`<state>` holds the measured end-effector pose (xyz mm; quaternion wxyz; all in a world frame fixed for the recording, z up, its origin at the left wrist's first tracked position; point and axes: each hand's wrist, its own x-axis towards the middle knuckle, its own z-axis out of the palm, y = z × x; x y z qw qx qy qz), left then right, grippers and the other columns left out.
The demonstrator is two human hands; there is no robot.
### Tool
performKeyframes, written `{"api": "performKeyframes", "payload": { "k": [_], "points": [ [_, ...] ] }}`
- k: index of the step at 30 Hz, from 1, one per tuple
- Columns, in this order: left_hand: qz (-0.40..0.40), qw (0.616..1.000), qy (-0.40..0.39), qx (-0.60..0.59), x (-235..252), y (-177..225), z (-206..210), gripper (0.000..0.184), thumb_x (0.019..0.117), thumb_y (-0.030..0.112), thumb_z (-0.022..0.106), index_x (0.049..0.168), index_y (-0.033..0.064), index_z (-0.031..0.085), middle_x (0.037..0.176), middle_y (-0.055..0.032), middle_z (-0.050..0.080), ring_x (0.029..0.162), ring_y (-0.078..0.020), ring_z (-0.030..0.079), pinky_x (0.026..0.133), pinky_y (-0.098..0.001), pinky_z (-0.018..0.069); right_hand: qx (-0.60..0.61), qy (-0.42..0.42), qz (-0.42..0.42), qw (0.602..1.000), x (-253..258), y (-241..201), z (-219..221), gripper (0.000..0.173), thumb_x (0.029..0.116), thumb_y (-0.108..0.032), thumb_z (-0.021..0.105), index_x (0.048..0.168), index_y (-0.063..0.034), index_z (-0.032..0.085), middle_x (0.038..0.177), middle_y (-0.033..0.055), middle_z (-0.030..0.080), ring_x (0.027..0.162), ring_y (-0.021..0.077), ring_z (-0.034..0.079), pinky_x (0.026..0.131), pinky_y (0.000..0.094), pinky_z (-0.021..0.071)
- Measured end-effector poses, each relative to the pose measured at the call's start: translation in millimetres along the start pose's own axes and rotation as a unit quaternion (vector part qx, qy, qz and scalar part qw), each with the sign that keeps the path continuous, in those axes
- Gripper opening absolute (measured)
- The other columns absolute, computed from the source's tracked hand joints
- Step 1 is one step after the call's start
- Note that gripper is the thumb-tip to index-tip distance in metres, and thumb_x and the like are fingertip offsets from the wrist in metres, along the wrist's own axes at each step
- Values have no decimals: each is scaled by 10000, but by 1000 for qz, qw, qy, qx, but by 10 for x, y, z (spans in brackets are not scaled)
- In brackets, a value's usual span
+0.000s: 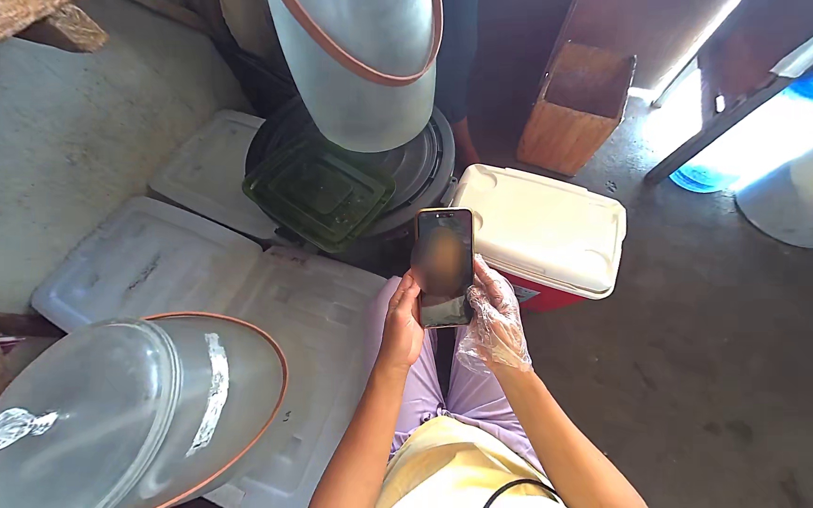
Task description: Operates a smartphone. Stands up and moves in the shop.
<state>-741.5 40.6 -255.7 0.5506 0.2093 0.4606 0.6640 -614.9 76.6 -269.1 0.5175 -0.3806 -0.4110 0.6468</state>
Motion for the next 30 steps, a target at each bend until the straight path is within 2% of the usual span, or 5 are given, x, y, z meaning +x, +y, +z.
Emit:
{"api": "performKeyframes", "payload": {
  "k": [5, 9, 15, 24, 30],
  "points": [
    [4, 993, 115, -32, -51, -67, 115, 512, 1121, 296, 148, 1360, 72, 542, 1208, -65, 672, 1141, -130, 640, 993, -334, 520, -18, -11, 19, 1000, -83, 28, 16, 469, 1013, 28, 397, 1475, 31, 474, 1464, 140, 550, 1273, 103, 568, 1048, 248, 473],
    [20, 985, 166, -40, -35, -133, 151, 412, 1118, 253, 273, 1263, 61, 607, 1099, -75, 710, 1039, -148, 686, 925, -344, 561, 7, -24, 50, 998, -112, -20, -18, 457, 1050, -64, 348, 1483, -18, 486, 1452, 88, 567, 1274, 94, 562, 1065, 270, 464],
    [58, 984, 159, -48, -37, -135, 185, 290, 1062, 99, 410, 1206, 43, 656, 1024, -51, 726, 939, -120, 705, 851, -313, 592, 19, -52, 38, 998, -145, -37, -49, 471, 1089, -163, 270, 1503, -51, 466, 1452, 68, 568, 1310, 109, 543, 1102, 297, 442],
    [77, 987, 142, -24, -72, -110, 187, 242, 1026, 18, 505, 1201, 44, 668, 1013, -26, 733, 898, -92, 708, 815, -286, 600, 64, -63, 34, 995, -184, -52, -39, 481, 1044, -114, 327, 1500, -72, 476, 1478, 44, 543, 1312, 101, 538, 1079, 290, 459],
    [78, 988, 121, -52, -111, -104, 181, 261, 1019, 62, 488, 1208, 67, 668, 1029, -29, 733, 909, -105, 712, 812, -300, 606, -18, -61, 11, 998, -164, -71, -64, 550, 960, -18, 473, 1508, -64, 455, 1405, 50, 595, 1200, 84, 612, 995, 265, 520]
  ]
}}
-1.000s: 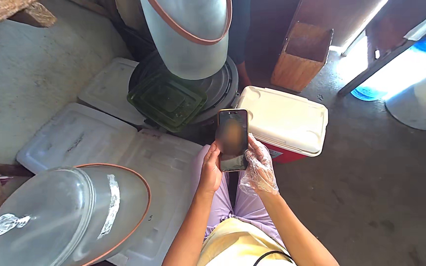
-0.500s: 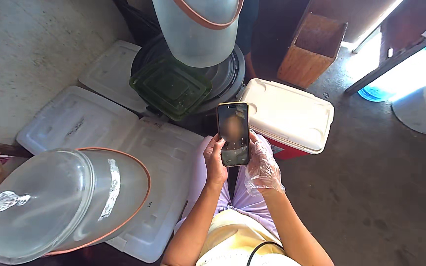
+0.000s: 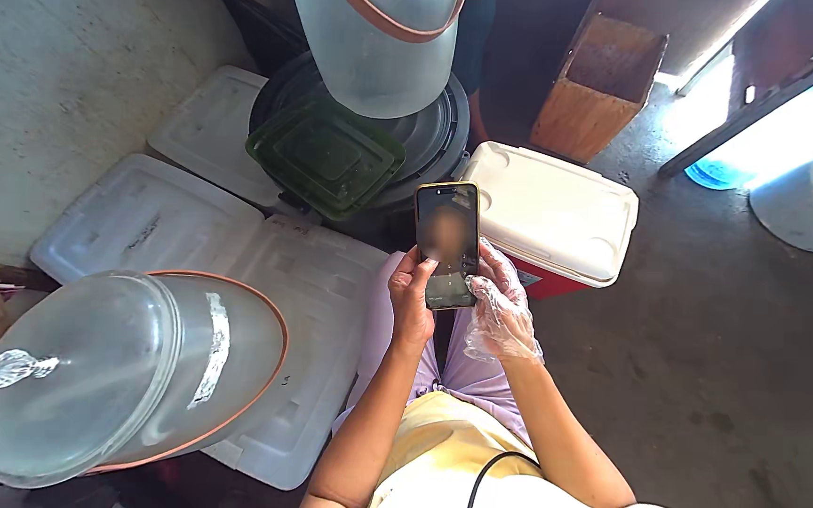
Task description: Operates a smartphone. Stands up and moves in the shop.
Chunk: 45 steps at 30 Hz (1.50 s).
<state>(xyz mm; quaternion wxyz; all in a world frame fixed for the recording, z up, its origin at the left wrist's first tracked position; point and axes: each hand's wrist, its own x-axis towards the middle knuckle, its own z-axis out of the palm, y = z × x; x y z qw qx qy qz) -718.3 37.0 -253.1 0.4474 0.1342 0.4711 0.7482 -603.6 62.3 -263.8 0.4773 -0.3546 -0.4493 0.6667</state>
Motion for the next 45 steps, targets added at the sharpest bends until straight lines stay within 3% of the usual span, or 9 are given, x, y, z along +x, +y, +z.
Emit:
{"api": "performKeyframes", "payload": {
  "k": [4, 9, 15, 20, 26, 31, 38, 42, 45],
  "points": [
    [-2, 1000, -7, 2, -20, -15, -23, 307, 1025, 135, 438, 1232, 82, 658, 1049, -25, 728, 954, -109, 704, 852, -316, 597, -22, 20, -51, 998, 20, 32, 43, 557, 914, 40, 551, 1465, 6, 477, 1330, 62, 644, 1129, 76, 655, 972, 254, 547],
    [-21, 1000, 19, -5, 11, -18, 24, 365, 1021, 132, 355, 1262, 35, 612, 1041, -65, 718, 960, -128, 701, 864, -329, 590, -22, 61, -85, 994, 90, 35, 144, 528, 867, 87, 583, 1389, 102, 502, 1240, 127, 676, 1082, 88, 676, 956, 244, 559],
    [-23, 999, 27, -12, -29, -59, -24, 368, 1022, 131, 348, 1242, 46, 629, 1032, -46, 721, 950, -113, 699, 853, -317, 590, -35, 61, -59, 996, 41, 73, 179, 647, 800, 71, 687, 1415, 65, 488, 1248, 119, 671, 1091, 102, 676, 945, 252, 569],
    [9, 1000, 10, -8, -42, -63, -29, 352, 1014, 120, 366, 1211, 53, 650, 1014, -23, 729, 934, -91, 702, 849, -297, 592, -36, 85, -91, 992, 52, 150, 224, 673, 741, 68, 716, 1385, 54, 518, 1257, 98, 666, 1104, 92, 667, 938, 253, 571],
    [22, 1000, -4, 7, -39, -43, -10, 359, 1018, 121, 356, 1204, 54, 655, 1014, -11, 733, 938, -81, 701, 865, -295, 588, -45, 106, -72, 991, 85, 21, 297, 556, 800, 32, 720, 1329, 16, 547, 1125, 53, 706, 982, 64, 693, 856, 228, 587],
    [18, 1000, 9, 3, -30, -35, 14, 356, 1019, 104, 342, 1190, 32, 647, 967, -21, 730, 902, -86, 705, 836, -289, 594, -26, 134, -83, 987, 156, 59, 343, 515, 767, 49, 732, 1255, 24, 570, 1040, 50, 715, 921, 60, 698, 819, 223, 592],
    [1, 1000, 17, -24, 45, 12, 10, 385, 1048, 123, 286, 1193, -21, 612, 994, -74, 720, 928, -125, 704, 855, -314, 588, -27, 91, -68, 993, 118, -12, 262, 494, 875, -7, 652, 1324, 136, 503, 1128, 135, 687, 986, 61, 682, 884, 205, 565],
    [2, 999, 23, -24, 33, 58, 19, 383, 1061, 141, 280, 1230, -31, 577, 1023, -77, 716, 944, -128, 705, 861, -326, 590, -41, 90, -64, 993, 9, -5, 147, 443, 955, -61, 562, 1335, 159, 500, 1319, 199, 597, 1129, 75, 625, 954, 209, 518],
    [16, 1000, 26, 5, -30, 49, 20, 419, 1048, 170, 292, 1285, -58, 551, 1106, -84, 699, 1010, -117, 683, 905, -322, 570, -71, 87, -72, 991, -72, -20, 114, 426, 1027, -127, 447, 1350, 136, 535, 1381, 222, 586, 1237, 138, 594, 1019, 275, 502]
  ]
}}
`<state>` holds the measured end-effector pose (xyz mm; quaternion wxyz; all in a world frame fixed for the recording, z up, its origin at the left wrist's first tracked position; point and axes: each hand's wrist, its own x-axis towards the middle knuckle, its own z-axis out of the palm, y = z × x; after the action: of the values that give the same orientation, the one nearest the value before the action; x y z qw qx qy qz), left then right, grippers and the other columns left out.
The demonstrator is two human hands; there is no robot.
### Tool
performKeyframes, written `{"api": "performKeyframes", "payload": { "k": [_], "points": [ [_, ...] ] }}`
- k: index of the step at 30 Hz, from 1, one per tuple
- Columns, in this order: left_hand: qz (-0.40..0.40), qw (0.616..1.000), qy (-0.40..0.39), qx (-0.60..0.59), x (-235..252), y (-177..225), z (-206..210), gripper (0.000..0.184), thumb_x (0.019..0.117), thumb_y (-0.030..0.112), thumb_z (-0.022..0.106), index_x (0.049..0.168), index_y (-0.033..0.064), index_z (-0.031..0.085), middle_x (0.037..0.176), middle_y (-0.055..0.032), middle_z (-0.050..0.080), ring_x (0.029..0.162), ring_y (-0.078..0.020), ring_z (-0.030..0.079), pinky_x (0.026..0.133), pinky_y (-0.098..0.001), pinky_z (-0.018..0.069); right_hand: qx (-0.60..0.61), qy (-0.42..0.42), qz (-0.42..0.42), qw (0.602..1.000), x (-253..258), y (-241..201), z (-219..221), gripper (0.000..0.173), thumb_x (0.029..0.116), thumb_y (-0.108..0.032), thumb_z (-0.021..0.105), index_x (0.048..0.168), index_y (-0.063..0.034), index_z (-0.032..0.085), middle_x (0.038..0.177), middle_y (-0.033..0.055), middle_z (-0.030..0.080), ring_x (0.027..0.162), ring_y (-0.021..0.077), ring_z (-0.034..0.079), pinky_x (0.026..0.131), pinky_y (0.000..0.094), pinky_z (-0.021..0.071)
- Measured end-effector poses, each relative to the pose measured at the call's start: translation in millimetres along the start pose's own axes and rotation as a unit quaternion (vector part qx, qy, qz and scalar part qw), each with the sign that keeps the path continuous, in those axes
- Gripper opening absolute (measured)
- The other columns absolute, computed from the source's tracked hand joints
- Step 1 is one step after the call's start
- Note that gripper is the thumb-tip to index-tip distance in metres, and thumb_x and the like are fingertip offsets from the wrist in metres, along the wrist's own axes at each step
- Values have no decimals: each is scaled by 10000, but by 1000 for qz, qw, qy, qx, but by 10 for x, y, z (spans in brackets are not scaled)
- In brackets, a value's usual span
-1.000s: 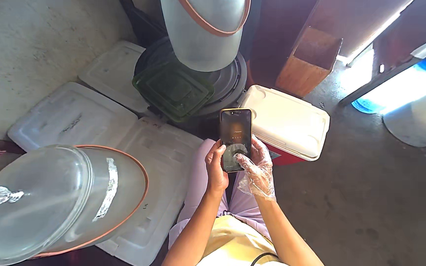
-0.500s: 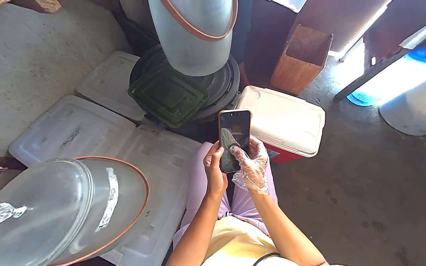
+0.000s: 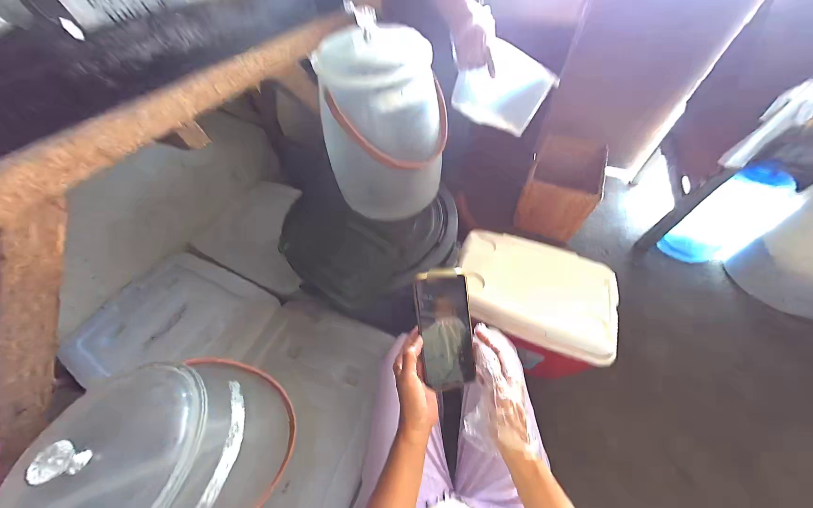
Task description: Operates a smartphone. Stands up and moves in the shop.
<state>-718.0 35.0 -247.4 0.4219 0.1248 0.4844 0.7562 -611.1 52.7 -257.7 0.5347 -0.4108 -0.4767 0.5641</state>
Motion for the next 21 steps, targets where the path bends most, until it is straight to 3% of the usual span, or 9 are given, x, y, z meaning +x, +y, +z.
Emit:
{"api": "performKeyframes", "payload": {
  "k": [4, 7, 9, 12, 15, 21],
  "points": [
    [-11, 1000, 5, 25, -82, 13, 7, 443, 1069, 184, 291, 1335, -86, 520, 1205, -145, 645, 1066, -130, 638, 940, -337, 536, -52, -52, -16, 997, 15, -224, 85, 451, 1072, -60, 289, 1427, 188, 414, 1462, 318, 479, 1370, 226, 484, 1161, 298, 365],
    [-12, 1000, 15, 24, -154, -20, -77, 416, 1072, 155, 303, 1307, -100, 534, 1163, -140, 655, 1038, -107, 636, 940, -317, 527, -184, -74, -48, 979, -80, -231, 92, 464, 1068, -50, 317, 1482, 143, 398, 1503, 301, 468, 1440, 256, 444, 1215, 322, 315],
    [-4, 1000, 18, 19, -191, -17, -137, 432, 1071, 171, 315, 1321, -113, 523, 1226, -175, 628, 1100, -138, 610, 989, -336, 497, -223, -83, 20, 971, -186, -377, 133, 443, 1094, -56, 328, 1496, 117, 393, 1524, 263, 464, 1445, 228, 429, 1208, 326, 303],
    [-20, 999, 42, 10, -306, 46, -146, 470, 1094, 233, 333, 1369, -105, 508, 1353, -225, 570, 1224, -208, 561, 1057, -383, 450, -162, -104, -41, 980, -326, -215, 56, 469, 1073, -77, 330, 1459, 186, 377, 1504, 324, 440, 1439, 252, 423, 1195, 318, 316],
    [-47, 998, 33, 5, -399, 81, -157, 538, 1123, 315, 257, 1410, -63, 511, 1414, -220, 556, 1303, -241, 536, 1097, -411, 428, -80, -65, -31, 994, -367, -240, 96, 460, 1043, -40, 328, 1451, 147, 432, 1512, 273, 462, 1409, 185, 461, 1180, 285, 345],
    [-108, 994, -4, -27, -500, 50, -59, 578, 1129, 345, 189, 1329, -43, 568, 1235, -155, 660, 1119, -165, 639, 979, -362, 517, 54, -46, 3, 997, -286, -80, -143, 448, 1027, 5, 331, 1449, 131, 414, 1430, 160, 548, 1256, 53, 562, 1081, 227, 449]
  ]
}}
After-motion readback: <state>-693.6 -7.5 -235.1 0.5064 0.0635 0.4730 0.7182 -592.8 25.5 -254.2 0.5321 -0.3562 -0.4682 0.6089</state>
